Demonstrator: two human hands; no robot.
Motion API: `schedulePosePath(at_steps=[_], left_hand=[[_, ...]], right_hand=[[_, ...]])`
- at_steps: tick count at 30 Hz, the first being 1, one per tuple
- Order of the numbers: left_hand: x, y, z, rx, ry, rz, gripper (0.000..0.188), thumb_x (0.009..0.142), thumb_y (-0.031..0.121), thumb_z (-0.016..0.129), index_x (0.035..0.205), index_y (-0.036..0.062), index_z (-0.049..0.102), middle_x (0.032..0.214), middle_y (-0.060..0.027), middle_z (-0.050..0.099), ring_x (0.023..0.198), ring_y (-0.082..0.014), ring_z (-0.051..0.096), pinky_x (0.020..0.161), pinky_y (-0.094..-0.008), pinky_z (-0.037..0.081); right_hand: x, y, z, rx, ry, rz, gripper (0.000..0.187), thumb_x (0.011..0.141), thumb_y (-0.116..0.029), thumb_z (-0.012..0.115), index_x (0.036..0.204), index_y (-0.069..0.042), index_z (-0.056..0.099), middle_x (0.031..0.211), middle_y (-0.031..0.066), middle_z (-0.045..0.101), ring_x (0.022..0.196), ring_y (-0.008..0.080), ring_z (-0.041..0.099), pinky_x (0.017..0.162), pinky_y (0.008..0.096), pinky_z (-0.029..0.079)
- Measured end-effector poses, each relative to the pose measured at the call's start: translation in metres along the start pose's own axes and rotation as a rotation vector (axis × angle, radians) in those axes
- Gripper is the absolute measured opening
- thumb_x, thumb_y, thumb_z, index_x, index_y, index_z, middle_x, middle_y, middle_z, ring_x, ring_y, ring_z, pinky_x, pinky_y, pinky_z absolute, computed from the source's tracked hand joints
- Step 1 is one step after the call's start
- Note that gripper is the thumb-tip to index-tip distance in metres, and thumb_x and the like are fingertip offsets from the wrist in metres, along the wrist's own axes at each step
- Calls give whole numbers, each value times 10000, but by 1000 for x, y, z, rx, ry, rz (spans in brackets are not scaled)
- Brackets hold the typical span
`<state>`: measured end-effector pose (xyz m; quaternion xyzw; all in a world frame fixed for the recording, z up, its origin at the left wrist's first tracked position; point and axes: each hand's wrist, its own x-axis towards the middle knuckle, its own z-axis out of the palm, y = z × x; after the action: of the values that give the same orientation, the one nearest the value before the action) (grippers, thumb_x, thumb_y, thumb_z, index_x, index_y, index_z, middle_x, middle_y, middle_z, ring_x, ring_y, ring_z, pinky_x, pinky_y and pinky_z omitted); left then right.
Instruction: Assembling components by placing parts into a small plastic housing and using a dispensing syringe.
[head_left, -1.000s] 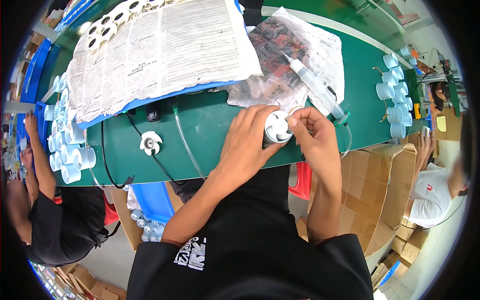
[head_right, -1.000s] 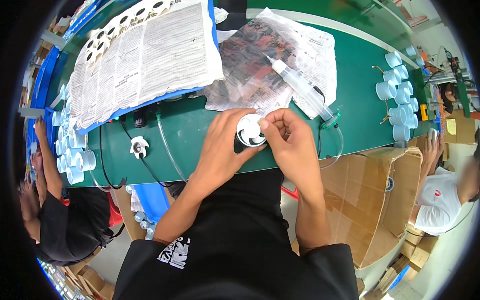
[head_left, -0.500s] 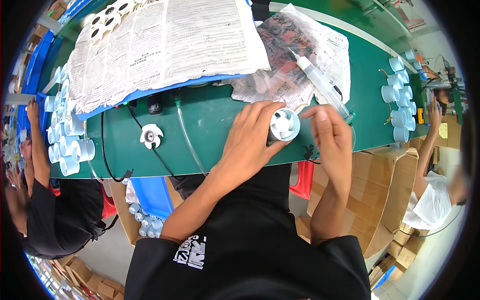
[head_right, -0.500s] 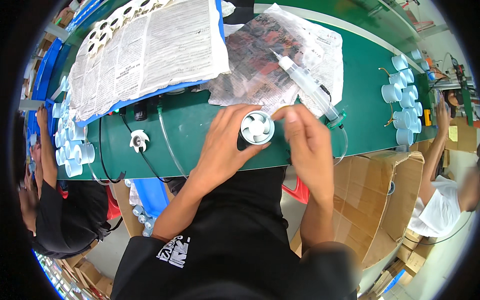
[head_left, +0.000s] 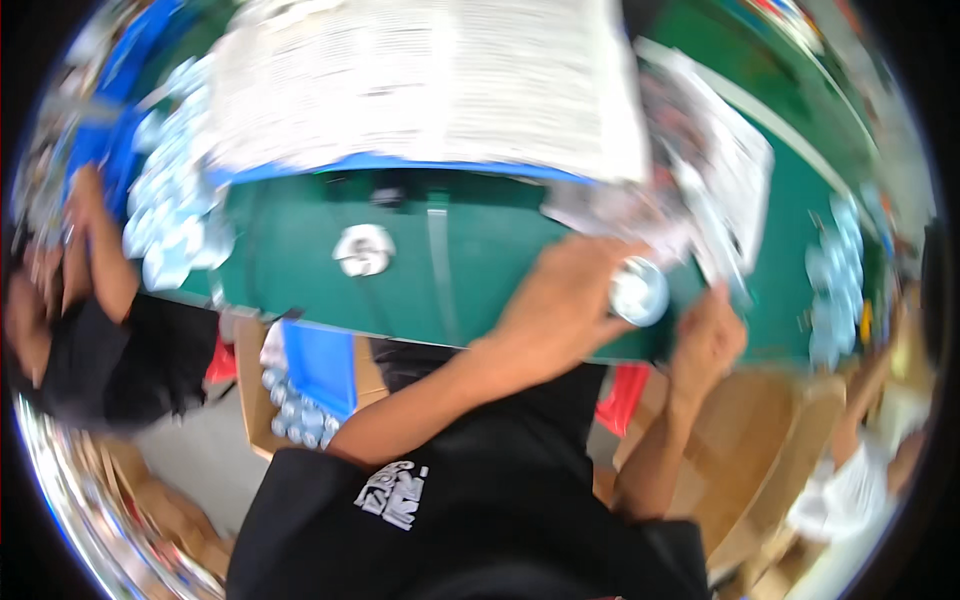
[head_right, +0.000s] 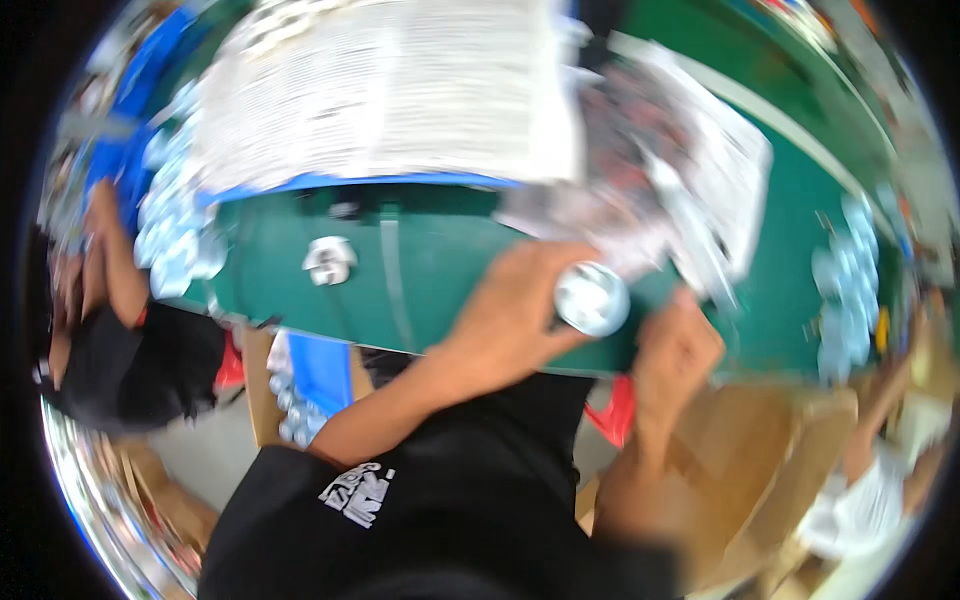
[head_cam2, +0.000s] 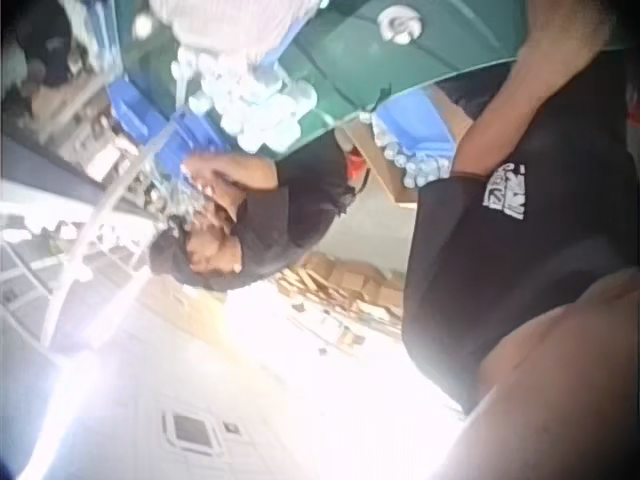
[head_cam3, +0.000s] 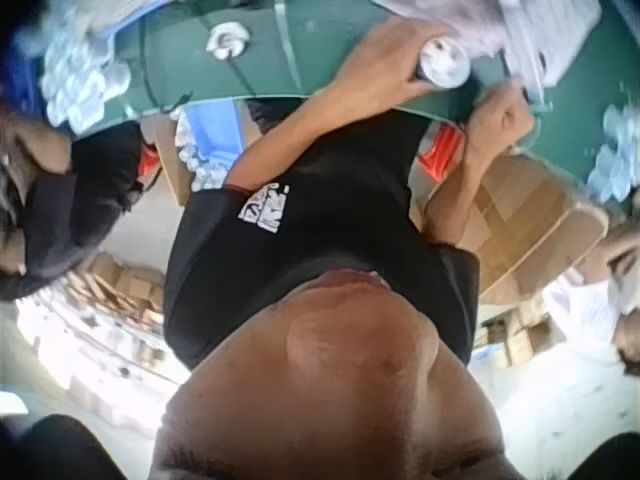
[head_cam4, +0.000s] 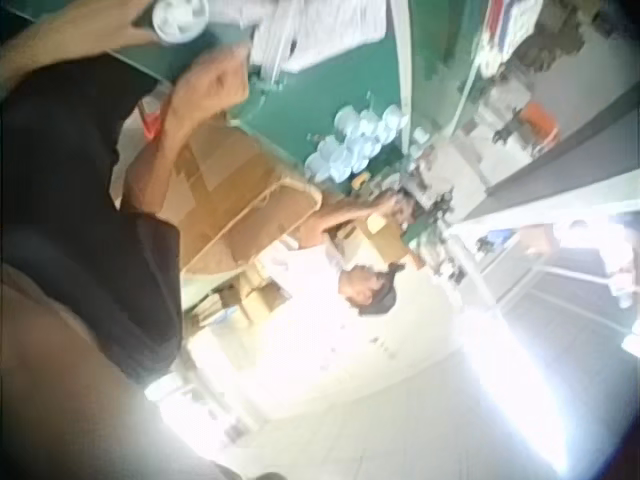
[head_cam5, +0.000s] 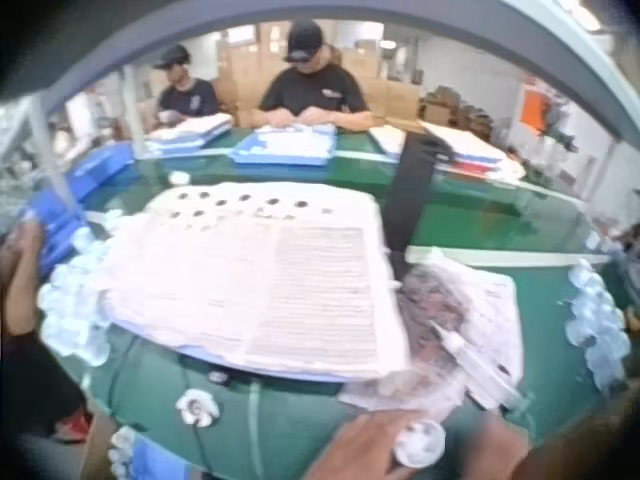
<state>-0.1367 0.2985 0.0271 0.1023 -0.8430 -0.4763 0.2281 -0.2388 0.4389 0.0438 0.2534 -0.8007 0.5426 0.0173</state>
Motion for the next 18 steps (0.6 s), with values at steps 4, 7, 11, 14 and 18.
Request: schedulePosePath(at_steps=[4, 7, 11, 14, 18], left_hand=[[-4, 3, 11, -4, -38, 130, 369, 747, 218, 711, 1067, 110, 563, 1159, -142, 501, 1124, -333, 466, 943, -446, 363], [-10, 0, 14, -125, 22, 217, 247, 748, 128, 703, 950, 71, 574, 1211, -171, 455, 1145, -342, 433, 939, -441, 366], [-25, 20, -31, -435, 75, 203, 218, 753, 56, 705, 908, 67, 552, 1283, -181, 434, 1169, -358, 423, 968, -438, 361], [-26, 23, -103, -154, 293, 310, 550, 722, 144, 772, 1196, 110, 495, 1247, -144, 470, 1155, -328, 451, 986, -436, 351], [-14, 13, -254, 266, 741, -77, 770, 700, 155, 818, 1347, 86, 406, 1310, -113, 450, 1204, -251, 476, 994, -372, 413]], right_hand=[[-11, 46, -20, -38, 153, 124, 510, 1009, -329, 421, 551, -108, 381, 524, -34, 328, 517, 82, 283, 474, 273, 209], [-11, 44, -19, -99, 73, 66, 536, 1014, -346, 433, 556, -67, 418, 539, -19, 354, 542, 94, 310, 484, 275, 233], [-11, 60, -6, -42, 40, 100, 537, 1011, -364, 455, 631, 13, 498, 567, -8, 404, 567, 90, 333, 499, 278, 255], [-10, 50, -8, -90, -22, 40, 577, 1010, -384, 445, 589, 9, 478, 536, 12, 410, 540, 102, 360, 506, 287, 275], [-8, 40, -7, -184, 47, 62, 613, 1010, -388, 439, 533, -3, 439, 503, 26, 388, 521, 109, 370, 523, 284, 280]])
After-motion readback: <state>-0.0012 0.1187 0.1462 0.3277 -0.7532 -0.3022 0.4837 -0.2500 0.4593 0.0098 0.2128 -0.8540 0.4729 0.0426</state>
